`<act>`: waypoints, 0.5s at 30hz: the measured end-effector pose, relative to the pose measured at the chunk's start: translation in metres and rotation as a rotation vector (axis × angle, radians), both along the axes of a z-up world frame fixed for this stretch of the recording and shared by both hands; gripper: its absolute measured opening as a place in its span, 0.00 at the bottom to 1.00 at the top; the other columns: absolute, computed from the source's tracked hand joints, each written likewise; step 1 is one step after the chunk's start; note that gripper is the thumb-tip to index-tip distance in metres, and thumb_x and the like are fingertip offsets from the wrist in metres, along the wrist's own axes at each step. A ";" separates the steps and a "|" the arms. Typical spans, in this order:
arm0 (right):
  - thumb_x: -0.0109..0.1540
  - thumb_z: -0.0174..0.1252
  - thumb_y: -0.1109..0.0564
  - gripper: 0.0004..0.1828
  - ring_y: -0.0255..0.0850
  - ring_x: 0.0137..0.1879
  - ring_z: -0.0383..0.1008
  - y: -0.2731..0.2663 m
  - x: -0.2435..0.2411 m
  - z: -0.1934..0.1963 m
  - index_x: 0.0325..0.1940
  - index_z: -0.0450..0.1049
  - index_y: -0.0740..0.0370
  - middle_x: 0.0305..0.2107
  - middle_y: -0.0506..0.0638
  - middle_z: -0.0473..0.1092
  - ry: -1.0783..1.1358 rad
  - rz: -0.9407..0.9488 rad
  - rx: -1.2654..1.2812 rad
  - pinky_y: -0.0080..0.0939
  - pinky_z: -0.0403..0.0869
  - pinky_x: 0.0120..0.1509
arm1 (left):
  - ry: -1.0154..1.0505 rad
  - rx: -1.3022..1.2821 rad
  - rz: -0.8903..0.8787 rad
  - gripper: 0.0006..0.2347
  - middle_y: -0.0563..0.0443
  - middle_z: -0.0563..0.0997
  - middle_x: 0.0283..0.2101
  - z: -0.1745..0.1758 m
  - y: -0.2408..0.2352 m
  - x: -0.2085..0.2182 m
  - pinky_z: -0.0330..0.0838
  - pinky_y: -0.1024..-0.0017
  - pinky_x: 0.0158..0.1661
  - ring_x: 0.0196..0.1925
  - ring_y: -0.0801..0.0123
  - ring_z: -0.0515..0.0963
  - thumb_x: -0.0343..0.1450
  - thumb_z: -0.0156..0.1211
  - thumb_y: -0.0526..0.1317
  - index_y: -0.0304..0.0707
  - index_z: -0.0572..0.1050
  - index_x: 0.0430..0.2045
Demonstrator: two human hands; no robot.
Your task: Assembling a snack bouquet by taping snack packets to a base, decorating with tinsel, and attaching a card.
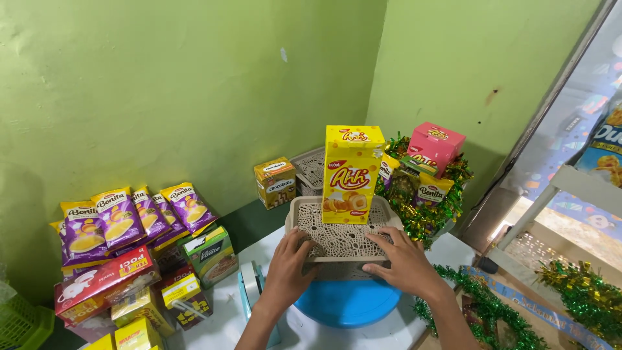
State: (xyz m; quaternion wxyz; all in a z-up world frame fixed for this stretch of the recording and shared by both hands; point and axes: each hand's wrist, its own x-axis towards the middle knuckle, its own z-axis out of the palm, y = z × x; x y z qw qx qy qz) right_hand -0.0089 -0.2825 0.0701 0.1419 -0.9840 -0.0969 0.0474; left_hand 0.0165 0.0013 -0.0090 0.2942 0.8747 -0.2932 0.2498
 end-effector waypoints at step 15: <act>0.64 0.62 0.39 0.41 0.48 0.79 0.45 -0.002 0.000 -0.003 0.78 0.52 0.34 0.73 0.45 0.47 0.004 0.030 0.001 0.68 0.59 0.73 | 0.044 0.030 -0.030 0.21 0.40 0.68 0.63 0.006 0.005 -0.003 0.61 0.44 0.65 0.73 0.41 0.59 0.66 0.72 0.37 0.38 0.72 0.53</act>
